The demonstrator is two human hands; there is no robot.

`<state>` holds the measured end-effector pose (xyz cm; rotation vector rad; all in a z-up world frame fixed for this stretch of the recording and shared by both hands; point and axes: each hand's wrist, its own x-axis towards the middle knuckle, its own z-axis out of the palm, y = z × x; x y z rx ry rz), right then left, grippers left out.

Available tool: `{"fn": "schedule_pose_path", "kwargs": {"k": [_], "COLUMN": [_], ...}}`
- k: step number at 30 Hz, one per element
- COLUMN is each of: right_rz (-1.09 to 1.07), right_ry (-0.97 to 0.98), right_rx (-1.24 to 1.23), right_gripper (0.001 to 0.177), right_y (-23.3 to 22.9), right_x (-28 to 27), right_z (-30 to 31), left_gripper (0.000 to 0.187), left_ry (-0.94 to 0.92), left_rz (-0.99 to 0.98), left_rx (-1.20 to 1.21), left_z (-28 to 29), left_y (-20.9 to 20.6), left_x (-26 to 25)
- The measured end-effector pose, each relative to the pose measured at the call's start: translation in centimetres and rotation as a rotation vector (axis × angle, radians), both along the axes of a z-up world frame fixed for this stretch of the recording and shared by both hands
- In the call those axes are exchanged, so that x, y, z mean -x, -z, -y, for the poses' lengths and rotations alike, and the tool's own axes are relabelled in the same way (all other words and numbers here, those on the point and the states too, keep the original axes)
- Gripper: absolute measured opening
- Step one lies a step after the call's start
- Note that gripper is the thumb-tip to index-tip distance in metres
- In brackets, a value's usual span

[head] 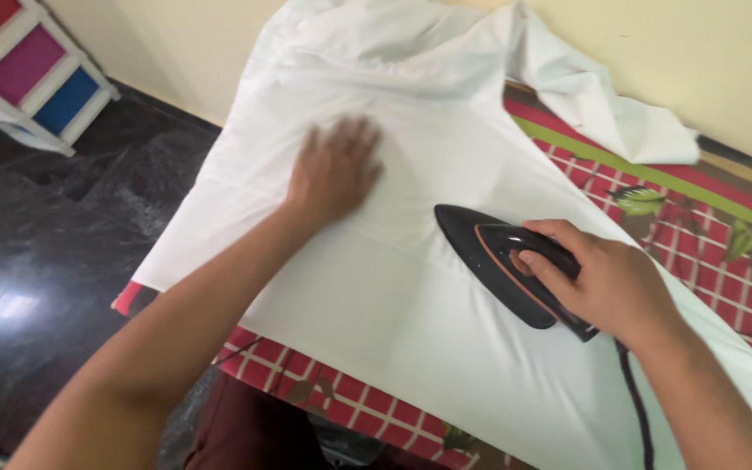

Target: The person irons a white shirt laid out on a table. They smooth the fabric with their hands and use an electric iron to press the shirt, moving the iron back and forth across the surface.

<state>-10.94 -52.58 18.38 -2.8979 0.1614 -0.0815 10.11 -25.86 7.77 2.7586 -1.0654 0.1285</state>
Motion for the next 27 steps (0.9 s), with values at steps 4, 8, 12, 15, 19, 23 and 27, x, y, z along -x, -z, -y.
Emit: {"fn": "schedule_pose_path", "kwargs": {"k": [4, 8, 12, 15, 19, 23, 27], "right_rz": [0.106, 0.118, 0.212, 0.157, 0.131, 0.151, 0.055], "right_ry": [-0.131, -0.099, -0.14, -0.085, -0.071, -0.095, 0.006], "right_rx": [0.084, 0.198, 0.156, 0.253, 0.323, 0.365, 0.225], "right_gripper": [0.038, 0.039, 0.037, 0.041, 0.043, 0.043, 0.043], "right_y": [0.7, 1.4, 1.6, 1.6, 2.1, 2.5, 2.1], "right_x": [-3.3, -7.0, -10.2, -12.0, -13.8, -15.6, -15.8], "right_z": [-0.6, -0.4, -0.1, 0.8, 2.6, 3.8, 3.8], "left_gripper": [0.052, 0.055, 0.053, 0.053, 0.055, 0.061, 0.062], "left_ry": [0.064, -0.013, -0.035, -0.038, 0.051, 0.104, 0.042], "left_rz": [-0.041, -0.002, 0.014, 0.029, -0.048, -0.113, 0.002], "left_rx": [0.008, 0.087, 0.131, 0.157, 0.137, 0.132, 0.163], "left_z": [1.0, 2.7, 3.5, 3.3, 1.1, -3.1, -7.3], "left_y": [0.3, 1.2, 1.7, 1.4, 0.7, 0.3, 0.5], "left_x": [-2.1, -6.3, -8.5, -7.4, -2.3, 3.0, 3.9]}}
